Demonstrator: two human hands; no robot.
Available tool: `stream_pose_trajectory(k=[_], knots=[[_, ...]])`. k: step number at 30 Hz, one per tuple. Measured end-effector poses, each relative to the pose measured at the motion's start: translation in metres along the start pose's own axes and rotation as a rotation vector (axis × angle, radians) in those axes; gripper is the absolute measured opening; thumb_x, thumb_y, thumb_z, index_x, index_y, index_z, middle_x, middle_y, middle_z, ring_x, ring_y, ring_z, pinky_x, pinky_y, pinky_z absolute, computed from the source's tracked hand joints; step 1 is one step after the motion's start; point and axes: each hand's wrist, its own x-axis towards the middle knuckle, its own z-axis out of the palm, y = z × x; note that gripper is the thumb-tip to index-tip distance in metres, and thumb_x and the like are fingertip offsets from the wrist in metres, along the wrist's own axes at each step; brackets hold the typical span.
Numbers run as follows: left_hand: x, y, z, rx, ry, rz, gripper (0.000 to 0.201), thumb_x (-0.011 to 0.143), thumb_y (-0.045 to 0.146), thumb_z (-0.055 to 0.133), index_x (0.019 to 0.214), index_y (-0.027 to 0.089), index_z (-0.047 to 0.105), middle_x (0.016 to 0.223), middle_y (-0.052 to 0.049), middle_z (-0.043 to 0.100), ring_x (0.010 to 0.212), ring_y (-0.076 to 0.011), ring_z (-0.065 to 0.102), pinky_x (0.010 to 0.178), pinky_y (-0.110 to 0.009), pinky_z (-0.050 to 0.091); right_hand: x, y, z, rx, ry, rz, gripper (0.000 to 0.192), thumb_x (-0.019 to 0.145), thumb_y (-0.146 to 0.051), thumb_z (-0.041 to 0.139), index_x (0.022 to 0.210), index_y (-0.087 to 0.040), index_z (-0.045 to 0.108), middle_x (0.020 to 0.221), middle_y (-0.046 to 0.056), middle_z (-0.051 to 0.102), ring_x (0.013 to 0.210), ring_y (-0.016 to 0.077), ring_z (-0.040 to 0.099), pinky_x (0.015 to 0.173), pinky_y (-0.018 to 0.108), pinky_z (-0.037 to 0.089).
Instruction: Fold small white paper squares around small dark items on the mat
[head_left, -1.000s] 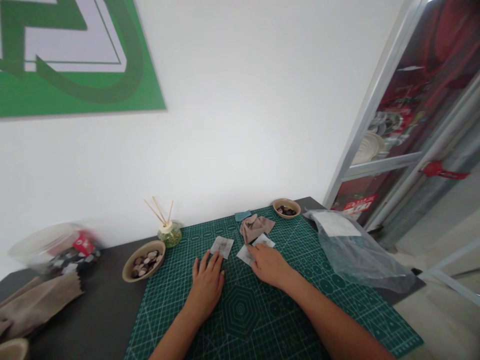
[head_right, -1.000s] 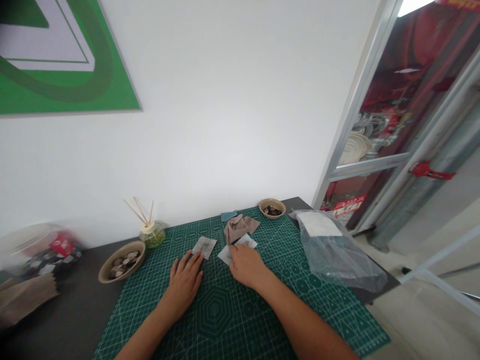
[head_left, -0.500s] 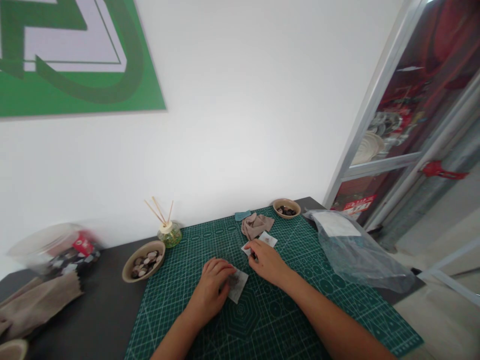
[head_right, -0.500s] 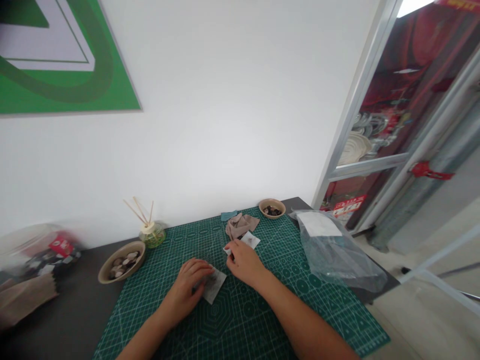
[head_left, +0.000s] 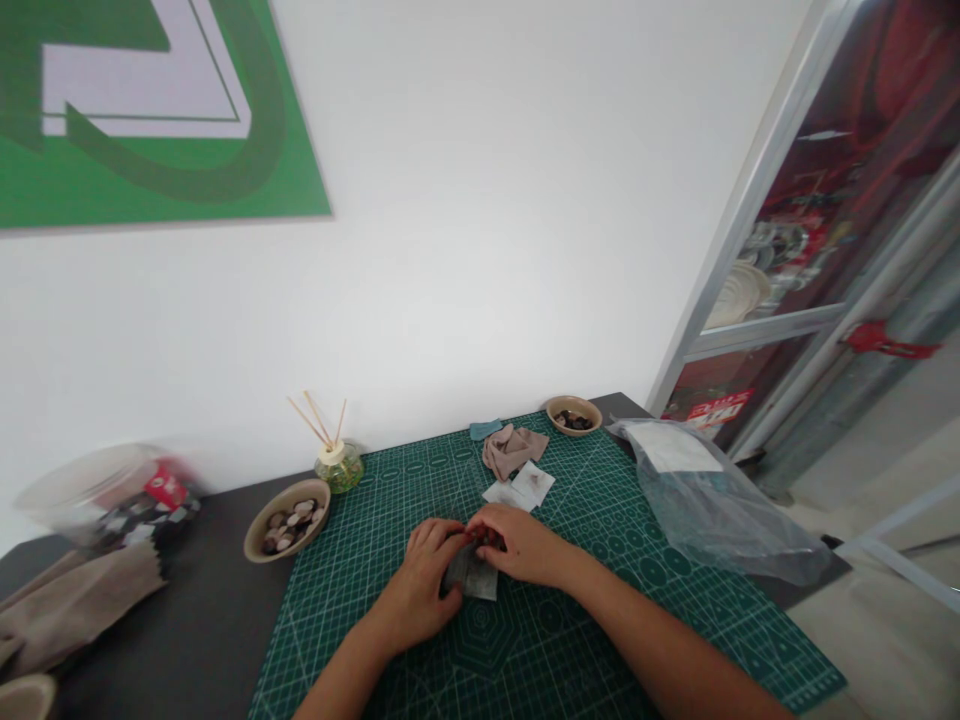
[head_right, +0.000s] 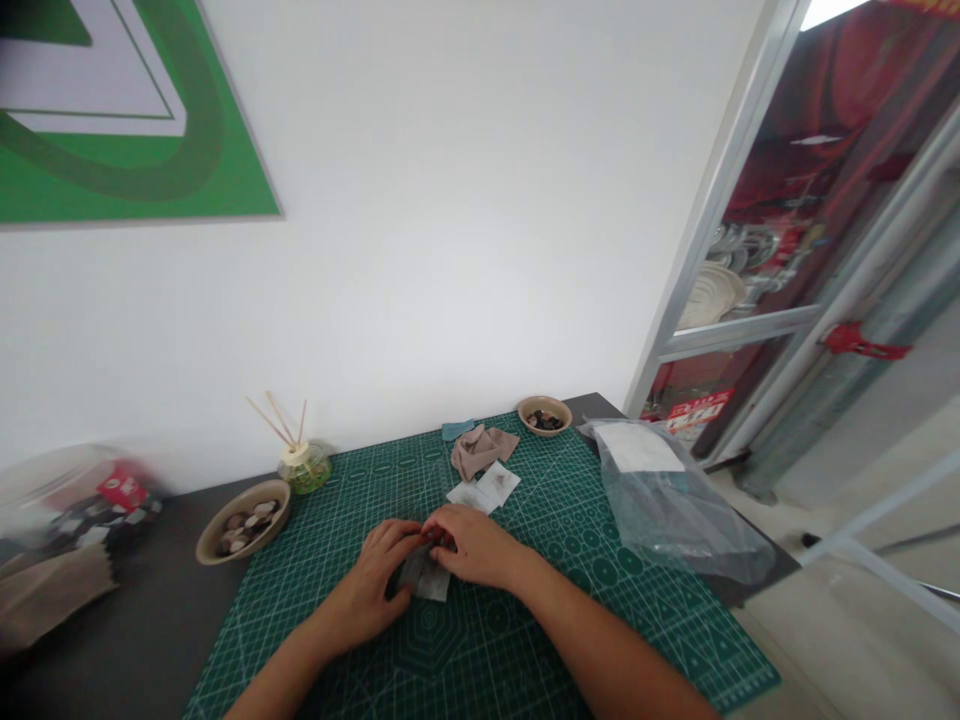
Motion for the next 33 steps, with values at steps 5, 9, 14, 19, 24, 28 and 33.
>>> stream_pose_trajectory(k=[5,9,14,19,24,28,33], knots=[[0.000,-0.002,0.002,0.008,-0.008,-0.022,0.063,0.061,0.004,0.049,0.121,0.021,0.050,0.121,-0.008,0.050,0.117,-0.0269,0.040,0.105,-0.049,0.029,0.001,0.006,-0.002,-0.173,0.113,-0.027,0.020,0.078,-0.011,0.060,0.098,-0.014,0.060,0.098,0.007,0.058,0.097,0.0204,0.052,0.088,0.034,0.043],[0.000,-0.004,0.005,0.017,0.004,-0.043,0.064,0.062,0.004,0.049,0.123,0.021,0.048,0.122,-0.007,0.049,0.118,-0.0267,0.039,0.105,-0.049,0.029,0.001,0.006,-0.001,-0.203,0.086,-0.047,0.017,0.080,-0.015,0.061,0.097,-0.015,0.060,0.096,0.007,0.057,0.095,0.0205,0.052,0.085,0.033,0.044],[0.000,-0.003,0.007,0.024,0.006,-0.066,0.063,0.063,0.006,0.050,0.124,0.022,0.048,0.122,-0.008,0.049,0.117,-0.0275,0.040,0.104,-0.050,0.031,0.002,0.003,0.003,-0.247,0.043,-0.083,0.013,0.082,-0.018,0.060,0.095,-0.014,0.061,0.094,0.007,0.057,0.093,0.0204,0.051,0.082,0.032,0.044],[-0.001,-0.003,0.006,0.032,0.013,-0.058,0.059,0.065,0.007,0.053,0.122,0.021,0.049,0.121,-0.008,0.049,0.117,-0.0280,0.040,0.104,-0.050,0.030,0.001,0.003,0.002,-0.263,0.024,-0.084,0.011,0.083,-0.019,0.059,0.092,-0.014,0.062,0.092,0.007,0.057,0.091,0.0199,0.051,0.080,0.032,0.043],[-0.001,-0.004,0.006,0.028,0.014,-0.052,0.054,0.068,0.014,0.062,0.120,0.025,0.051,0.119,-0.007,0.049,0.115,-0.0288,0.042,0.102,-0.050,0.032,0.001,0.002,0.004,-0.261,0.020,-0.110,0.012,0.083,-0.020,0.059,0.094,-0.014,0.062,0.094,0.007,0.057,0.092,0.0201,0.051,0.081,0.032,0.043],[-0.001,-0.006,0.009,0.029,0.031,-0.060,0.055,0.069,0.016,0.067,0.121,0.024,0.051,0.119,-0.007,0.049,0.115,-0.0283,0.042,0.101,-0.049,0.034,0.001,0.001,0.003,-0.275,0.037,-0.081,0.011,0.083,-0.018,0.058,0.093,-0.014,0.062,0.093,0.008,0.057,0.091,0.0203,0.052,0.080,0.031,0.043],[-0.002,-0.010,0.013,0.032,0.052,-0.063,0.051,0.069,0.018,0.069,0.117,0.023,0.053,0.118,-0.007,0.049,0.114,-0.0286,0.043,0.100,-0.048,0.034,0.000,0.000,-0.002,-0.262,0.017,-0.082,0.009,0.082,-0.016,0.058,0.090,-0.015,0.062,0.092,0.006,0.057,0.091,0.0196,0.052,0.081,0.031,0.042]])
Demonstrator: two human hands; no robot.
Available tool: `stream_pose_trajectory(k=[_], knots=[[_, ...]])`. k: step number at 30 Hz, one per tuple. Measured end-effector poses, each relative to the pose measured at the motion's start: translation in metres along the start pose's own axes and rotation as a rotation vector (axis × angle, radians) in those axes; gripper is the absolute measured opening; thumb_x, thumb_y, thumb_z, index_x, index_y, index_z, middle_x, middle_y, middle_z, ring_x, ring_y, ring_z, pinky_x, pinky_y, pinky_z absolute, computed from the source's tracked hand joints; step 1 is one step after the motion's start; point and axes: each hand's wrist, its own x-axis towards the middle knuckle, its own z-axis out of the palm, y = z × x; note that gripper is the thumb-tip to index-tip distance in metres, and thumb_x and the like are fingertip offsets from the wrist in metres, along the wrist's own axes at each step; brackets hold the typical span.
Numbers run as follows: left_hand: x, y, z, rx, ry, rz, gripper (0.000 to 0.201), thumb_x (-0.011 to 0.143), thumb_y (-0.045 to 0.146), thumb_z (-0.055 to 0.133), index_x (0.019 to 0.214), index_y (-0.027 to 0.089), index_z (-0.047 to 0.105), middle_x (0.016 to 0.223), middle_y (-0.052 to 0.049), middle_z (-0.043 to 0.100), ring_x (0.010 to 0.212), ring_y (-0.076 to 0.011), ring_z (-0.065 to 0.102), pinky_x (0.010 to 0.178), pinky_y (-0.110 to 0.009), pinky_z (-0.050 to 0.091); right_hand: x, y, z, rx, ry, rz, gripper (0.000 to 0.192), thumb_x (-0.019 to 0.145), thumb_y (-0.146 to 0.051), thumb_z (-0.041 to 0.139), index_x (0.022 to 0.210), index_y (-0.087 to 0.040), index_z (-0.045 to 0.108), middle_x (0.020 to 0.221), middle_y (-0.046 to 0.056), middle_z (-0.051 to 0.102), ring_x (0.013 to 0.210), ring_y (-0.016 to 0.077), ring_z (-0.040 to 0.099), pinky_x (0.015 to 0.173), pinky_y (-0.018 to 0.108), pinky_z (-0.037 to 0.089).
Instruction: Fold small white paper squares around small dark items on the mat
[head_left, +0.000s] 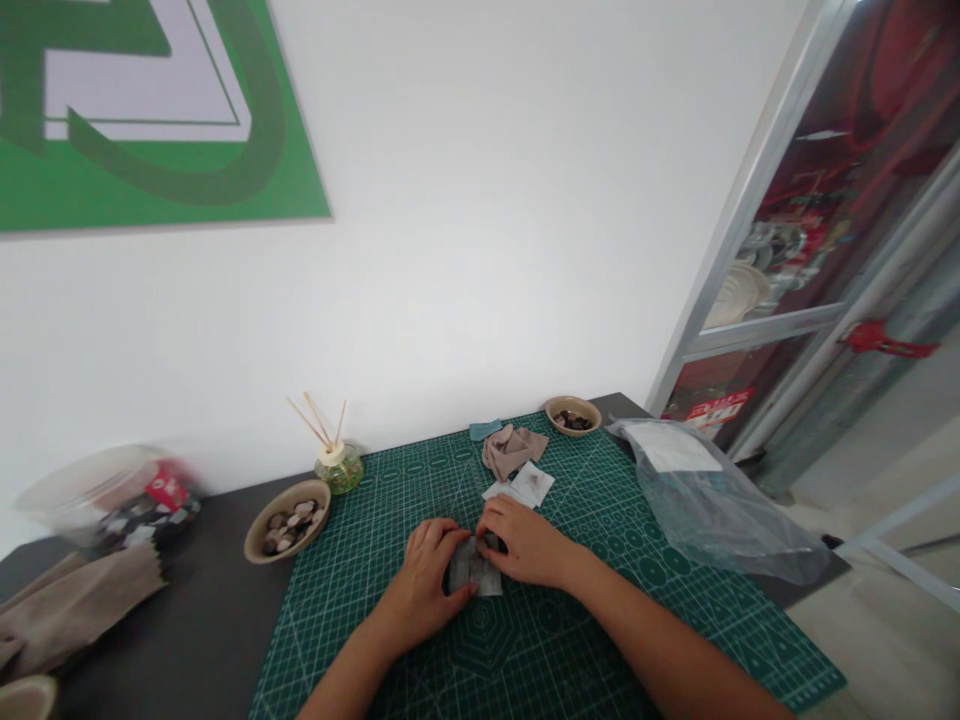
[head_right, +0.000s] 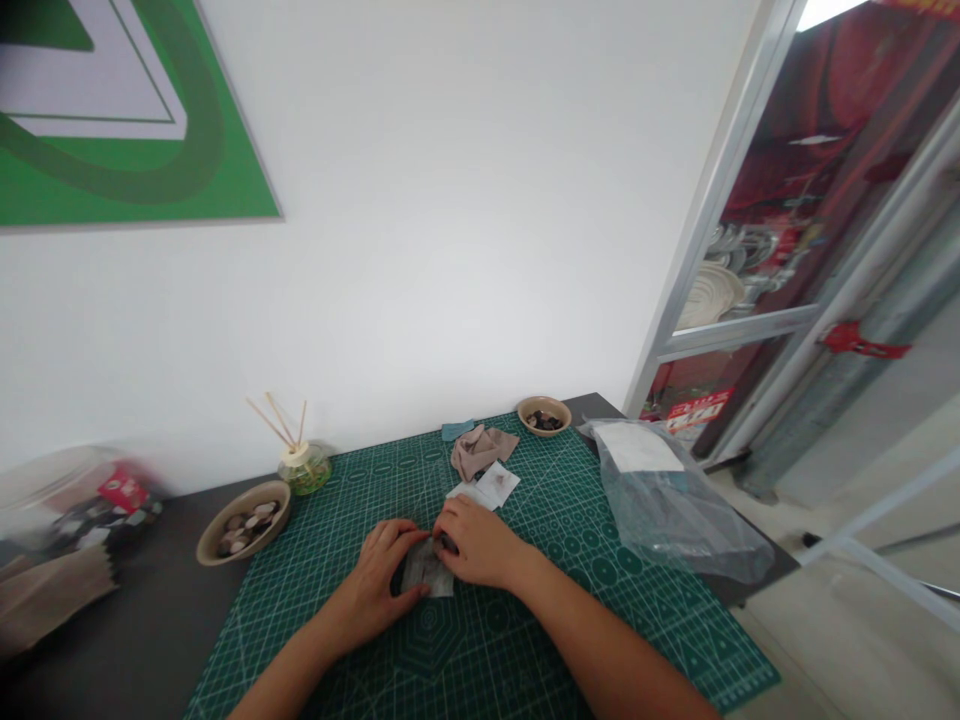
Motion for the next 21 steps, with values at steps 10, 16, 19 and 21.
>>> stream_pose_trajectory(k=[10,16,19,21], knots=[[0.0014,0.0021,-0.0018,0.002,-0.017,-0.019,0.052,0.069,0.021,0.071,0.118,0.024,0.054,0.117,-0.007,0.050,0.113,-0.0280,0.043,0.100,-0.048,0.035,0.0004,0.0003,0.0013,0.002,0.014,0.030,0.009,0.083,-0.017,0.058,0.091,-0.015,0.062,0.091,0.006,0.056,0.091,0.0197,0.051,0.081,0.032,0.042],[0.0013,0.0052,-0.0078,-0.011,-0.053,-0.015,0.059,0.065,0.026,0.075,0.120,0.025,0.053,0.118,-0.007,0.049,0.114,-0.0289,0.043,0.101,-0.049,0.034,-0.0001,0.0000,-0.0023,0.004,0.012,0.041,0.009,0.082,-0.017,0.059,0.090,-0.015,0.063,0.091,0.006,0.056,0.091,0.0195,0.052,0.081,0.031,0.042],[0.0016,0.0067,-0.0081,-0.021,-0.054,-0.025,0.058,0.067,0.023,0.073,0.120,0.025,0.052,0.118,-0.007,0.049,0.114,-0.0290,0.043,0.100,-0.048,0.034,0.0003,-0.0022,0.0004,0.014,-0.006,0.033,0.009,0.083,-0.018,0.059,0.090,-0.015,0.063,0.092,0.006,0.056,0.091,0.0194,0.052,0.082,0.031,0.042],[0.0017,0.0069,-0.0074,-0.029,-0.040,-0.019,0.056,0.068,0.022,0.072,0.120,0.026,0.051,0.118,-0.006,0.049,0.114,-0.0290,0.043,0.099,-0.048,0.035,0.0006,-0.0038,0.0021,0.021,-0.016,0.021,0.010,0.084,-0.020,0.058,0.092,-0.015,0.063,0.094,0.007,0.057,0.092,0.0196,0.052,0.082,0.031,0.042]])
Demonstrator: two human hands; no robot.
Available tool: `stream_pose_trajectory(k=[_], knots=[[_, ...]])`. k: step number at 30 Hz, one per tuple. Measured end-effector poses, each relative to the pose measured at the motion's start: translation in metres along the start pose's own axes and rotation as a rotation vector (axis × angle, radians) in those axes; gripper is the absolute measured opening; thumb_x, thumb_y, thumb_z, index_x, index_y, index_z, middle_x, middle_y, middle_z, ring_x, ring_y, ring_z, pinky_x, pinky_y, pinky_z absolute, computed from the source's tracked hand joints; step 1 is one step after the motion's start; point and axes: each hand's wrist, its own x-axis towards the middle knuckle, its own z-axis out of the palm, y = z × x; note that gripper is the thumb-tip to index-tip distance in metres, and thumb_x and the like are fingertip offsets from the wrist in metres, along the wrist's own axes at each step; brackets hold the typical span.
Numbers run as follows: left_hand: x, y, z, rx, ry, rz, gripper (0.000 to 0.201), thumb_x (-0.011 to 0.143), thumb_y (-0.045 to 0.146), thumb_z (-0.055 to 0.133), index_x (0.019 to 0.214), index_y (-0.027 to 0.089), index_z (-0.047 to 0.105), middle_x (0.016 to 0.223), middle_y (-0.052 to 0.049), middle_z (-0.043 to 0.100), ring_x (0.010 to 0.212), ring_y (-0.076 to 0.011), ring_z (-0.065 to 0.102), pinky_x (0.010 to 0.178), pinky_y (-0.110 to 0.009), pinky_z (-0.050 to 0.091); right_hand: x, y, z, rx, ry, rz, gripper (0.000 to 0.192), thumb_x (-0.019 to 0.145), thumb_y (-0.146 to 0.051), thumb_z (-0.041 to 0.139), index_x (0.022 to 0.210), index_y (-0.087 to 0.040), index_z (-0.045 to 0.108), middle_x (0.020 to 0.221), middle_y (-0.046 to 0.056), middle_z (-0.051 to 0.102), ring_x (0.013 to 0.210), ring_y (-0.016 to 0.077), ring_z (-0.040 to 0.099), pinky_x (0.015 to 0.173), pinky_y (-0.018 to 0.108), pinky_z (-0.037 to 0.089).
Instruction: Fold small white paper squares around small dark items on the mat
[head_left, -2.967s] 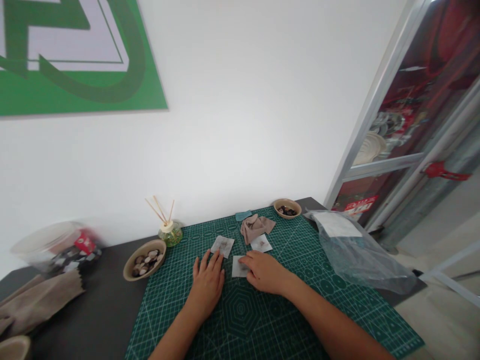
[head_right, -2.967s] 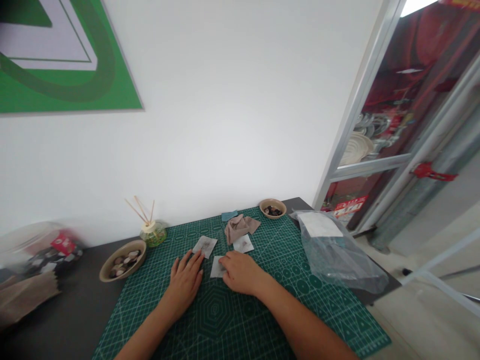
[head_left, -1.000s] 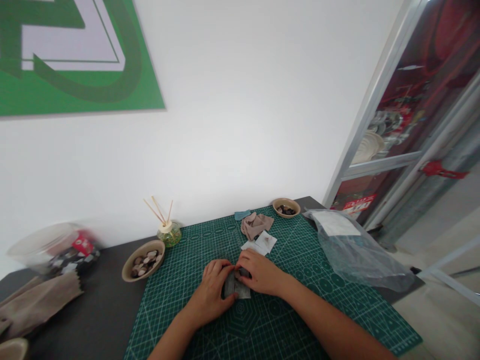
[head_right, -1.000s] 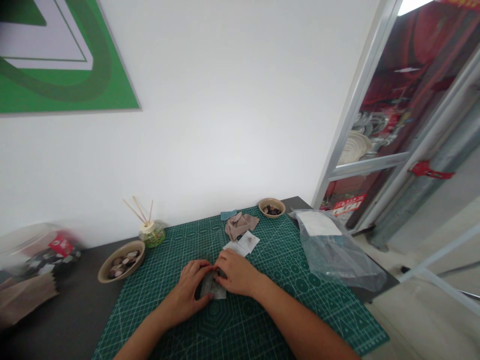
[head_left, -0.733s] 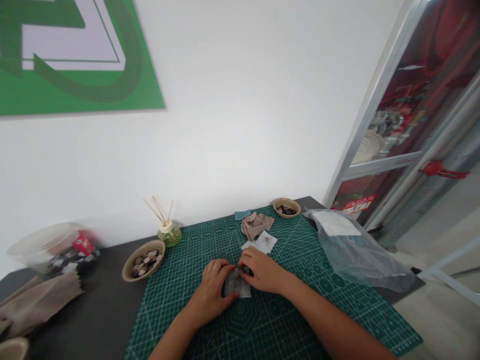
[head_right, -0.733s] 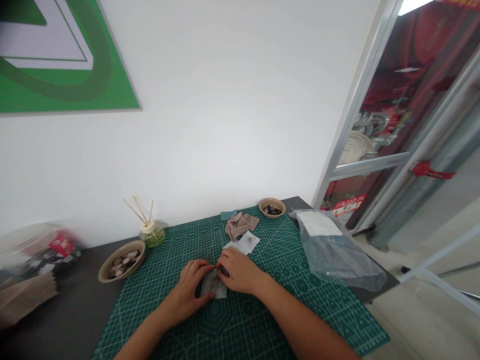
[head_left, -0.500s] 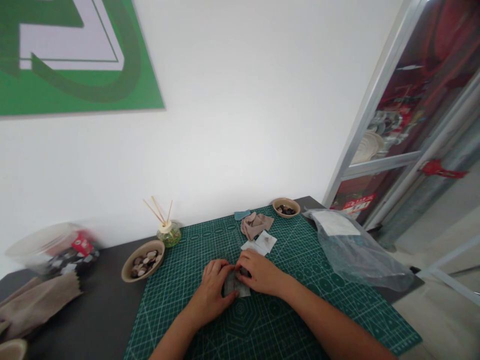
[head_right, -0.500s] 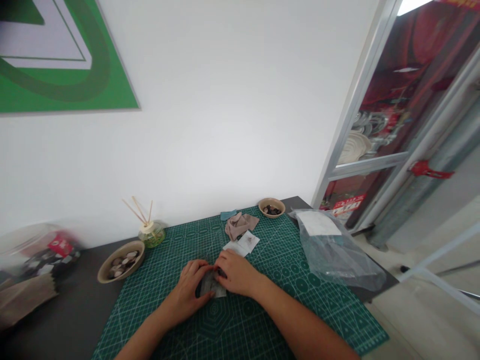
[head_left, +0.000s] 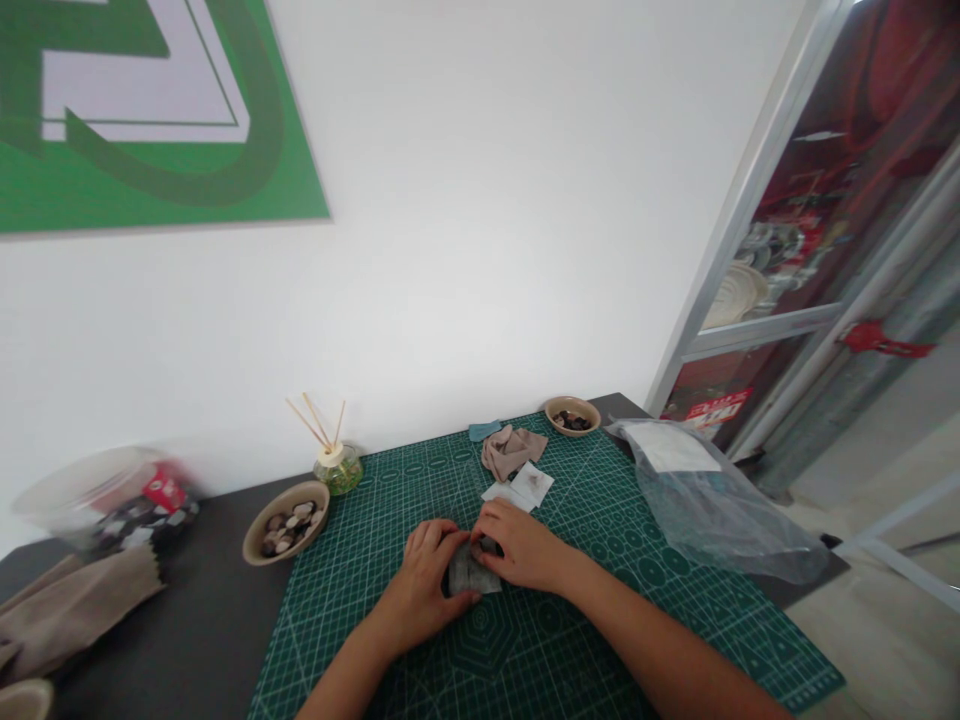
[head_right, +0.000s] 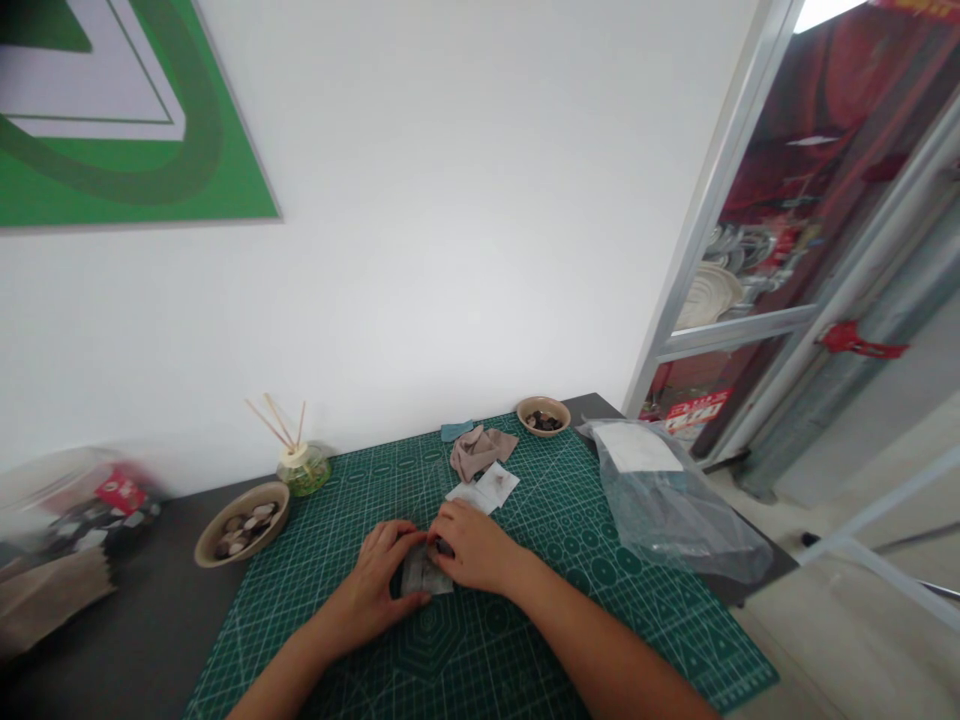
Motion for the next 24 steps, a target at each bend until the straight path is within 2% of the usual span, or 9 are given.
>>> stream_pose_trajectory(k=[6,12,17,24], knots=[[0.0001,-0.0015,0.0018,0.004,0.002,-0.002,0.057,0.066,0.022,0.075,0.118,0.024,0.052,0.117,-0.007,0.050,0.112,-0.0285,0.043,0.098,-0.047,0.035,-0.0007,0.0009,-0.0024,-0.011,0.012,0.029,0.010,0.083,-0.018,0.059,0.091,-0.015,0.063,0.092,0.007,0.057,0.092,0.0201,0.052,0.081,0.031,0.042],[0.0008,-0.0017,0.0019,0.006,0.022,0.015,0.053,0.069,0.023,0.073,0.117,0.024,0.053,0.116,-0.007,0.051,0.111,-0.0286,0.044,0.097,-0.047,0.037,0.0000,0.0017,-0.0005,0.017,-0.011,-0.023,0.009,0.082,-0.018,0.060,0.090,-0.015,0.064,0.091,0.006,0.057,0.090,0.0191,0.052,0.082,0.031,0.042],[0.0003,-0.0045,0.0042,0.008,0.030,0.011,0.057,0.067,0.023,0.075,0.120,0.023,0.052,0.117,-0.007,0.050,0.112,-0.0288,0.044,0.098,-0.047,0.036,0.0014,0.0019,-0.0018,-0.011,0.024,0.030,0.010,0.082,-0.018,0.060,0.090,-0.013,0.064,0.091,0.007,0.057,0.091,0.0201,0.052,0.080,0.031,0.042],[0.0015,-0.0024,0.0030,0.001,0.023,-0.004,0.054,0.068,0.023,0.073,0.119,0.024,0.052,0.116,-0.008,0.051,0.112,-0.0299,0.045,0.097,-0.048,0.036,0.0003,-0.0008,-0.0002,0.024,0.005,-0.021,0.011,0.082,-0.018,0.061,0.091,-0.015,0.064,0.091,0.006,0.058,0.090,0.0192,0.053,0.081,0.031,0.043]])
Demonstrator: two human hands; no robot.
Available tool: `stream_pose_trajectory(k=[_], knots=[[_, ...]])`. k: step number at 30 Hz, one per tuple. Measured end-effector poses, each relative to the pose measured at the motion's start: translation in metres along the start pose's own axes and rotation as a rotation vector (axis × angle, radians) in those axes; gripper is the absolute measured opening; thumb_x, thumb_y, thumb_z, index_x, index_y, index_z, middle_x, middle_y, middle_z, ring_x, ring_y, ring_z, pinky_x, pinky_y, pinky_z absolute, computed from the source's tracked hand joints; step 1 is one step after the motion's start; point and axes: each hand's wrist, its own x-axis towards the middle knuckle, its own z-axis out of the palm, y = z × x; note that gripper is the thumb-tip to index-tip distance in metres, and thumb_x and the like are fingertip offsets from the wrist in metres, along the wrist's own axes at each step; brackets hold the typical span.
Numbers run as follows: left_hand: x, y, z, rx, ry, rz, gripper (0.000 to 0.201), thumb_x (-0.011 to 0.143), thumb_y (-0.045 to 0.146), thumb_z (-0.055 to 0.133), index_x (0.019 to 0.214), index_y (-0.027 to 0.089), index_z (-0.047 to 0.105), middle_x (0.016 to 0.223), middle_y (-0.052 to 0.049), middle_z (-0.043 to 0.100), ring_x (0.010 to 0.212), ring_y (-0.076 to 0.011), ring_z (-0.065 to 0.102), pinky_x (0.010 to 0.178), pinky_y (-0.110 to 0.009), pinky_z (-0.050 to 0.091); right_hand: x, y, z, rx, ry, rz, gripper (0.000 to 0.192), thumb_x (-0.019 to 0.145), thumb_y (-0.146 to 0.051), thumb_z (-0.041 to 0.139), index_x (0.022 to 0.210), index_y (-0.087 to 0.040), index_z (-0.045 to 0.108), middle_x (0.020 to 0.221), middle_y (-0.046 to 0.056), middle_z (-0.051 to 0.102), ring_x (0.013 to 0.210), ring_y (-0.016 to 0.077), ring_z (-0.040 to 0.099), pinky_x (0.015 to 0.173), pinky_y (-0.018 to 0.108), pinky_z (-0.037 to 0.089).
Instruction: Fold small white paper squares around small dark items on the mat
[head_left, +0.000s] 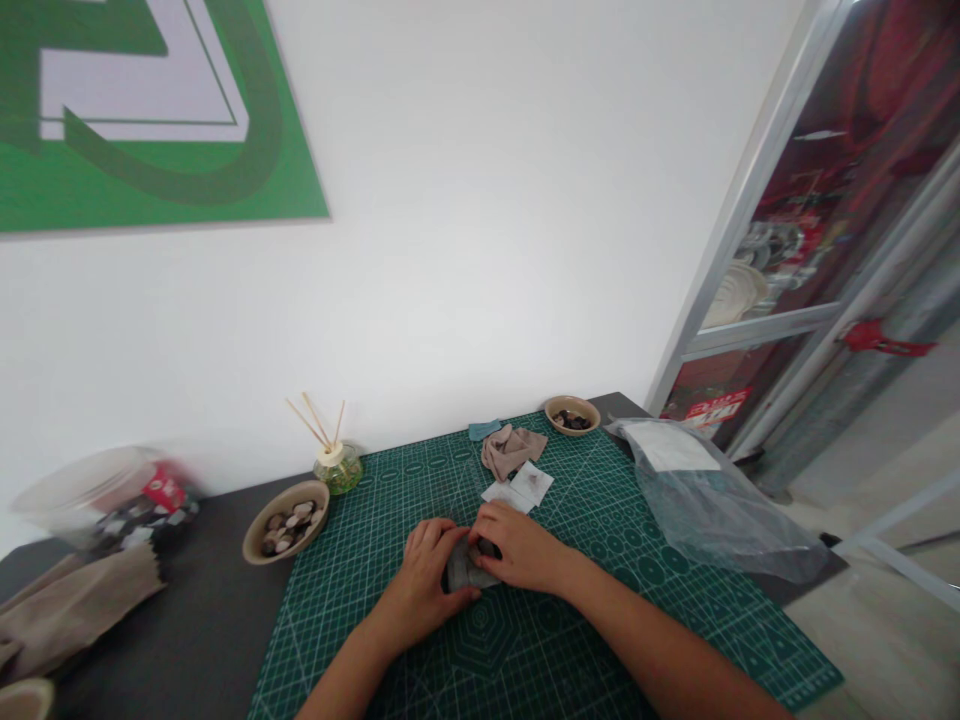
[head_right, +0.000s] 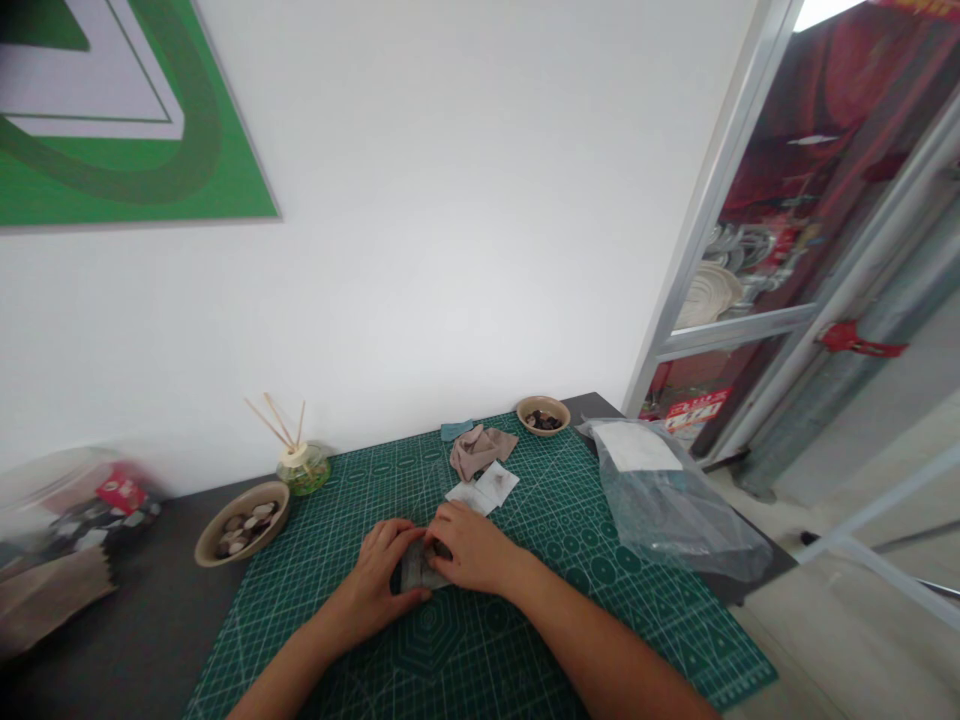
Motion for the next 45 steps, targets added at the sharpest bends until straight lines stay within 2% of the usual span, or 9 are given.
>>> stream_pose_trajectory(k=[4,10,15,21,27,33,39,45], knots=[[0.0001,-0.0004,0.0006,0.002,0.011,0.005,0.058,0.068,0.022,0.073,0.121,0.024,0.051,0.117,-0.008,0.051,0.112,-0.0297,0.045,0.098,-0.048,0.036,0.0001,0.0022,0.0016,-0.026,0.021,0.028,0.010,0.082,-0.017,0.059,0.091,-0.014,0.064,0.091,0.006,0.057,0.090,0.0194,0.052,0.080,0.030,0.043],[0.0002,-0.0020,0.0014,0.011,0.013,0.012,0.055,0.068,0.023,0.072,0.119,0.025,0.053,0.115,-0.007,0.052,0.111,-0.0299,0.046,0.096,-0.047,0.037,-0.0002,0.0036,0.0020,-0.004,-0.019,-0.029,0.010,0.082,-0.017,0.060,0.091,-0.015,0.064,0.091,0.006,0.057,0.089,0.0186,0.052,0.080,0.030,0.042],[0.0009,0.0007,-0.0009,0.010,0.004,-0.001,0.056,0.067,0.023,0.074,0.119,0.024,0.052,0.114,-0.007,0.052,0.110,-0.0293,0.046,0.096,-0.047,0.038,0.0002,0.0030,0.0018,-0.013,0.002,0.001,0.012,0.082,-0.017,0.060,0.093,-0.014,0.064,0.093,0.006,0.057,0.092,0.0195,0.052,0.082,0.031,0.043],[0.0001,-0.0018,0.0016,0.007,0.014,0.013,0.052,0.069,0.024,0.073,0.117,0.025,0.053,0.116,-0.007,0.051,0.110,-0.0289,0.046,0.096,-0.046,0.037,-0.0002,0.0026,0.0013,0.001,-0.047,-0.046,0.010,0.081,-0.018,0.061,0.091,-0.016,0.063,0.091,0.005,0.056,0.090,0.0188,0.052,0.080,0.030,0.042],[0.0000,-0.0027,0.0016,0.003,0.013,0.012,0.055,0.068,0.024,0.074,0.119,0.024,0.053,0.115,-0.007,0.051,0.111,-0.0286,0.045,0.097,-0.046,0.038,-0.0009,0.0049,0.0055,-0.023,0.013,-0.002,0.012,0.083,-0.017,0.058,0.094,-0.016,0.062,0.093,0.006,0.056,0.092,0.0196,0.051,0.082,0.031,0.042],[0.0008,0.0004,-0.0010,0.002,0.006,-0.004,0.049,0.069,0.025,0.073,0.115,0.024,0.055,0.115,-0.007,0.052,0.111,-0.0291,0.045,0.096,-0.047,0.038,-0.0011,0.0017,0.0030,0.007,-0.026,-0.055,0.012,0.081,-0.018,0.061,0.093,-0.016,0.062,0.092,0.005,0.055,0.091,0.0183,0.051,0.081,0.029,0.043],[0.0002,-0.0002,-0.0008,-0.009,0.008,0.010,0.052,0.070,0.023,0.072,0.118,0.024,0.053,0.115,-0.007,0.052,0.110,-0.0288,0.046,0.096,-0.047,0.037,-0.0013,0.0021,0.0024,-0.020,0.006,0.004,0.012,0.082,-0.016,0.060,0.093,-0.015,0.063,0.092,0.006,0.056,0.092,0.0194,0.051,0.081,0.031,0.043],[0.0007,-0.0008,-0.0001,-0.002,0.008,0.011,0.050,0.068,0.021,0.074,0.114,0.022,0.055,0.115,-0.007,0.051,0.111,-0.0284,0.045,0.097,-0.046,0.037,-0.0003,0.0008,0.0031,-0.008,-0.023,-0.050,0.013,0.079,-0.016,0.063,0.092,-0.015,0.063,0.091,0.005,0.056,0.090,0.0192,0.052,0.080,0.029,0.043]])
